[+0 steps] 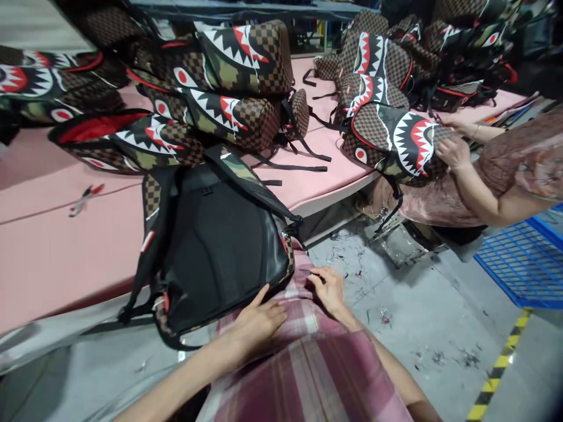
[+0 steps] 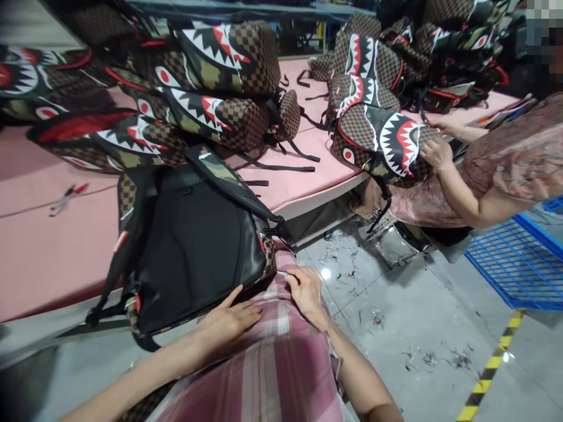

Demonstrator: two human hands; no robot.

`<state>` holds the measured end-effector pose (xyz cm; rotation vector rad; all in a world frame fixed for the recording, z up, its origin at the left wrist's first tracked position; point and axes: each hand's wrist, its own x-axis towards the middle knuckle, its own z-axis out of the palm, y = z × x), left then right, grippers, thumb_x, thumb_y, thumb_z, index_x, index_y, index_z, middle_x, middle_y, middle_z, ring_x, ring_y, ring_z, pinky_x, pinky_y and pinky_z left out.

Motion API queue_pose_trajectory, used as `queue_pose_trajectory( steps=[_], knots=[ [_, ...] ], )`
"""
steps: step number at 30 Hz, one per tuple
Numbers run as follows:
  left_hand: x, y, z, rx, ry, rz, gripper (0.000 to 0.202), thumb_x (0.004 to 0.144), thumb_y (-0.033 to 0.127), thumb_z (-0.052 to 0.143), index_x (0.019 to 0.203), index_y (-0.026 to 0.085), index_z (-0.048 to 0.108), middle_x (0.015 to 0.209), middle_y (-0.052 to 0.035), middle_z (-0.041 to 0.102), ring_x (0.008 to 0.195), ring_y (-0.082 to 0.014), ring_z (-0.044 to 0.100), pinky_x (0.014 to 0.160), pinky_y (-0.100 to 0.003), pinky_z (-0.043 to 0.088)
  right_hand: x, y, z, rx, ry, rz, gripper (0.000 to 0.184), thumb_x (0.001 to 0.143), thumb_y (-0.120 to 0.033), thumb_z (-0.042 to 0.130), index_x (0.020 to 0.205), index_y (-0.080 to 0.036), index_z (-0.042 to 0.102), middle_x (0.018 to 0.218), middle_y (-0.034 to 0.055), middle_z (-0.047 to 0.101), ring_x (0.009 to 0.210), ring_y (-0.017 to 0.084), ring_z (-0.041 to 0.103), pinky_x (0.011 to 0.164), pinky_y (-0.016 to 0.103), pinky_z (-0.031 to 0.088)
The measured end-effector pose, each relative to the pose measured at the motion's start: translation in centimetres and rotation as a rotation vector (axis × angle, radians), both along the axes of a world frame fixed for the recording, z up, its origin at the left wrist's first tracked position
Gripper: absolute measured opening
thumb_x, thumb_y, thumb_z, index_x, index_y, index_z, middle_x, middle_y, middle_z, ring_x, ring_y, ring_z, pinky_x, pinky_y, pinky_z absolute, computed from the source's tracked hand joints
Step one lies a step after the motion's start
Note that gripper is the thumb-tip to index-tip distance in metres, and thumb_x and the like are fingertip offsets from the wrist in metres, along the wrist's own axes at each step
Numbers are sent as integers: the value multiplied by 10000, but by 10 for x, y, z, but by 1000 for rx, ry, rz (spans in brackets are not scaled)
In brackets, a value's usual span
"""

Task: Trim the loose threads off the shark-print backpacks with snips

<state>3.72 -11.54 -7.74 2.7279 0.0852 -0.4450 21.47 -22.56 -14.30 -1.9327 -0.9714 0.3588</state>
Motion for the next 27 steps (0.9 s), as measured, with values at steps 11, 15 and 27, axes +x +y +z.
queue_pose_trajectory(
  steps=[11, 15, 27],
  knots=[
    [-3, -3, 4, -60, 45, 54, 281, 832, 245, 476, 1078, 217, 609, 1129, -87, 646, 1150, -265, 509, 1074, -602, 62, -10, 16, 14, -110, -283, 127, 193, 891, -325, 505, 910, -237, 675, 843, 16, 681, 807, 178, 571, 744, 299, 369],
    [-10, -3, 4, -121, -64, 128, 265, 834, 208, 458, 1047, 224, 615, 1078, -67, 666, 1103, -220, 551, 1088, -574, 69, -12, 18, 15, -81, -208, 114, 197, 886, -323, 508, 877, -235, 684, 833, 10, 689, 790, 177, 588, 745, 302, 394],
    [-139, 48, -11, -461, -457, 1587, 388, 650, 569, 554, 824, 238, 653, 611, 17, 665, 656, -211, 626, 703, -349, 525, -3, 23, 14, -127, -393, 126, 261, 902, -366, 469, 927, -215, 681, 808, 45, 667, 782, 188, 575, 724, 310, 383]
  ],
)
